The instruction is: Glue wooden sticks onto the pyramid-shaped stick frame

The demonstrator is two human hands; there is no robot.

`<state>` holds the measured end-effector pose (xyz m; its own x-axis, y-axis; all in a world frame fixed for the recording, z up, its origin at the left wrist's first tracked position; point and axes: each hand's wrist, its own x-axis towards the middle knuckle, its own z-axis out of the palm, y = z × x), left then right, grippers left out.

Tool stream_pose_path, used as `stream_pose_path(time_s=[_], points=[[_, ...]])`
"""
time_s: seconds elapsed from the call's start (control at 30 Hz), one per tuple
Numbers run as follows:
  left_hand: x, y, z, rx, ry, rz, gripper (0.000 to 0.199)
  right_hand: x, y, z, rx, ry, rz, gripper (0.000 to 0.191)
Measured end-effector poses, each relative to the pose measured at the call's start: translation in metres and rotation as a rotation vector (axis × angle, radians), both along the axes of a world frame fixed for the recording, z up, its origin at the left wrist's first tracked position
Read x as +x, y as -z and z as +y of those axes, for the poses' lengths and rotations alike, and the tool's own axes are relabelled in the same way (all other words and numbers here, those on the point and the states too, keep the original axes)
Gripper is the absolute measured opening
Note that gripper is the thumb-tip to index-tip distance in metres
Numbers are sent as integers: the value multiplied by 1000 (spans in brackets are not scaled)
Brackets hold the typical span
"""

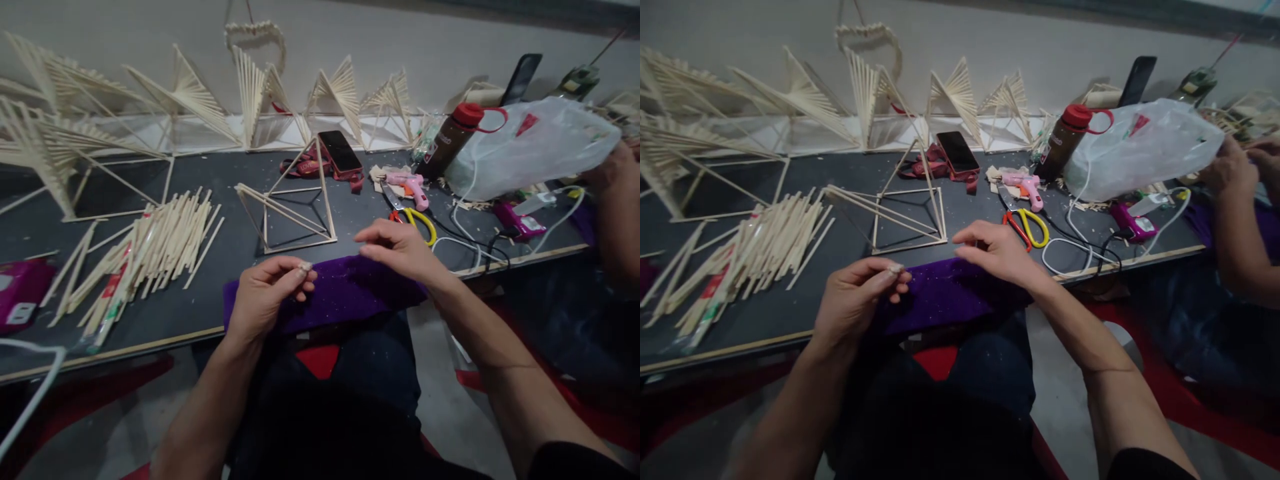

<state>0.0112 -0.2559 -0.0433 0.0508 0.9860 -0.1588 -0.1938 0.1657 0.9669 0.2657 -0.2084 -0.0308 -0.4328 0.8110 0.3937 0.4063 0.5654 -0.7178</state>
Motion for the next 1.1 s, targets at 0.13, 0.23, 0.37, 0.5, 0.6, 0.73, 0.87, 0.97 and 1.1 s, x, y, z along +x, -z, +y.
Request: stream_pose_path(time_s=[0.13, 0.23, 0.37, 0.5, 0.6, 0.73, 0.87, 0.97, 1.1], points=[[-25, 1, -9, 13, -86, 163, 11, 18, 9, -1, 32, 94, -95, 10], [-36, 4, -15, 6, -128, 201, 11, 12, 13, -10, 27, -10, -181, 11], [-37, 5, -20, -8, -126, 195, 10, -24, 16, -22, 56, -152, -391, 20], [-34, 5, -24, -22, -101, 171, 13, -64, 19, -23, 126, -144, -614, 26], [-35, 6, -25, -34, -94, 162, 17, -80, 24, -19, 136, -148, -692, 23], [-41, 10, -25, -36, -110, 200, 19, -85, 31, -20, 112, -141, -529, 23], [-43, 13, -26, -27, -133, 241, 18, -97, 35, -31, 194, -241, -519, 23], [-42, 15, -26, -14, -143, 280, 18, -111, 38, -36, 247, -256, -616, 21], [-43, 20, -26, -1, -137, 318, 17, -110, 40, -28, 137, -228, -547, 18]])
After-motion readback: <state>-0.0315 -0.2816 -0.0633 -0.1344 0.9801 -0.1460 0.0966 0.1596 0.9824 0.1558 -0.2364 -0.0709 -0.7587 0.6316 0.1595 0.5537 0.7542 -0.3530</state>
